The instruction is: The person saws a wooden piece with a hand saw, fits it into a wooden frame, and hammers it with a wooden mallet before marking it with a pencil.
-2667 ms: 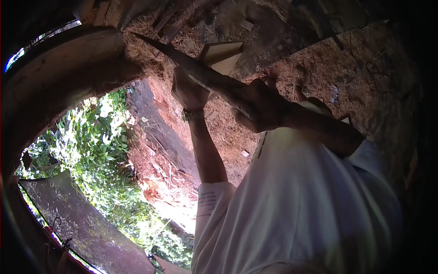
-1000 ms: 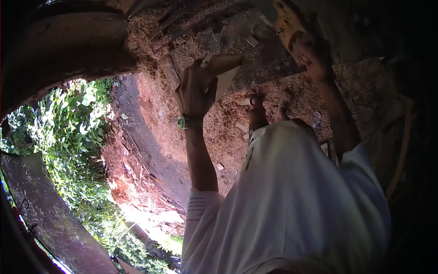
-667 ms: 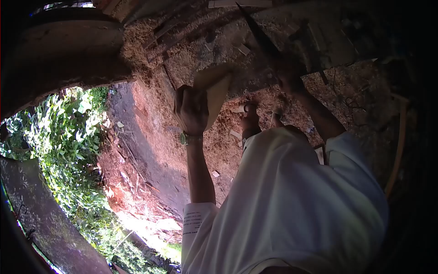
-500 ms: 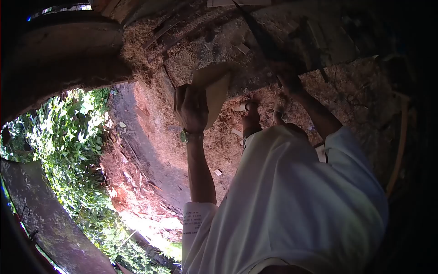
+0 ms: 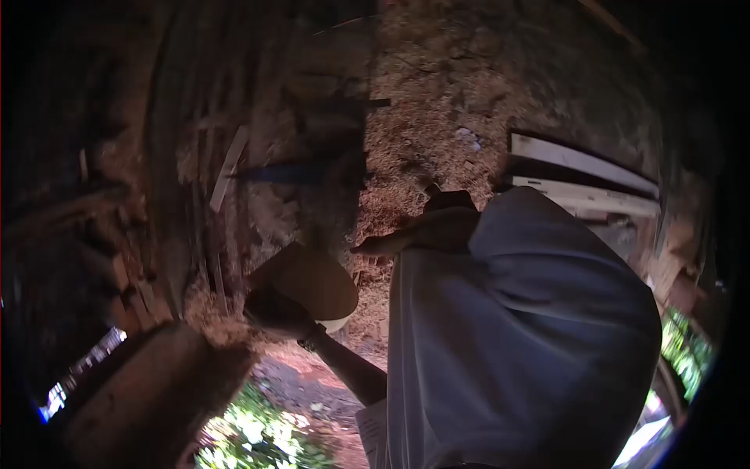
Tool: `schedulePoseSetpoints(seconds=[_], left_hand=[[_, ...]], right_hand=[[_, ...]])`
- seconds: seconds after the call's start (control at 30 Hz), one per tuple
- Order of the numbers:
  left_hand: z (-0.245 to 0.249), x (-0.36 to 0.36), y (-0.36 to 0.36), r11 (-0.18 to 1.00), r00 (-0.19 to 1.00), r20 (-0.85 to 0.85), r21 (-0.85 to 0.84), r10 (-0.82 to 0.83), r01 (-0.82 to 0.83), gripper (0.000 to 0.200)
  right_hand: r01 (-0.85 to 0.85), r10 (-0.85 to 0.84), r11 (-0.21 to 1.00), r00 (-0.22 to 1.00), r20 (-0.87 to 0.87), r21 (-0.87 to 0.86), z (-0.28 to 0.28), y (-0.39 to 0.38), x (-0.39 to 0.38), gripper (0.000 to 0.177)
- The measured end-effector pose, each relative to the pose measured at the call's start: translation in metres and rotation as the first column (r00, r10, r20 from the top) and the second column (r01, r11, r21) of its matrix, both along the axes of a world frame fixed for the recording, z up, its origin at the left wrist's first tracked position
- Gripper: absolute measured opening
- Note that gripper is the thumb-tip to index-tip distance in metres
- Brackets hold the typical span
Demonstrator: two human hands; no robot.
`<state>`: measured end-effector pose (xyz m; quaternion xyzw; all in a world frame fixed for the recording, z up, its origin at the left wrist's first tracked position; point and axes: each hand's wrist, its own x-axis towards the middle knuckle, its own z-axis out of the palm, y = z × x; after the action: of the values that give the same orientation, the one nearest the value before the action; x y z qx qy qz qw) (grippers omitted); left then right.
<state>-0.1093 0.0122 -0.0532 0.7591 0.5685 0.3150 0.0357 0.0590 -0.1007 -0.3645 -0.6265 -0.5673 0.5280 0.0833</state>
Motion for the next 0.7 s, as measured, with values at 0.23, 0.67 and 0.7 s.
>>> schedulePoseSetpoints(seconds=[0.23,0.67,0.7], left_hand=[[-0.016,-0.024,0.016,0.968,0.965,-0.110,0.057,-0.238,0.245,0.049],[0.075,-0.030,-0.096,0.495,0.502,0.822,-0.330,-0.267,0.804,0.046],[0.074,-0.023,-0.101,0.378,0.531,0.794,-0.413,-0.297,0.829,0.046]], right_hand=[[0.824,-0.780,0.566,0.549,0.302,-0.034,-0.021,-0.127,0.053,0.068],[0.653,-0.369,-0.005,-0.705,-0.606,-0.757,0.163,-0.154,-0.033,0.071],[0.640,-0.236,0.075,-0.734,-0.637,-0.765,0.179,-0.180,-0.001,0.069]])
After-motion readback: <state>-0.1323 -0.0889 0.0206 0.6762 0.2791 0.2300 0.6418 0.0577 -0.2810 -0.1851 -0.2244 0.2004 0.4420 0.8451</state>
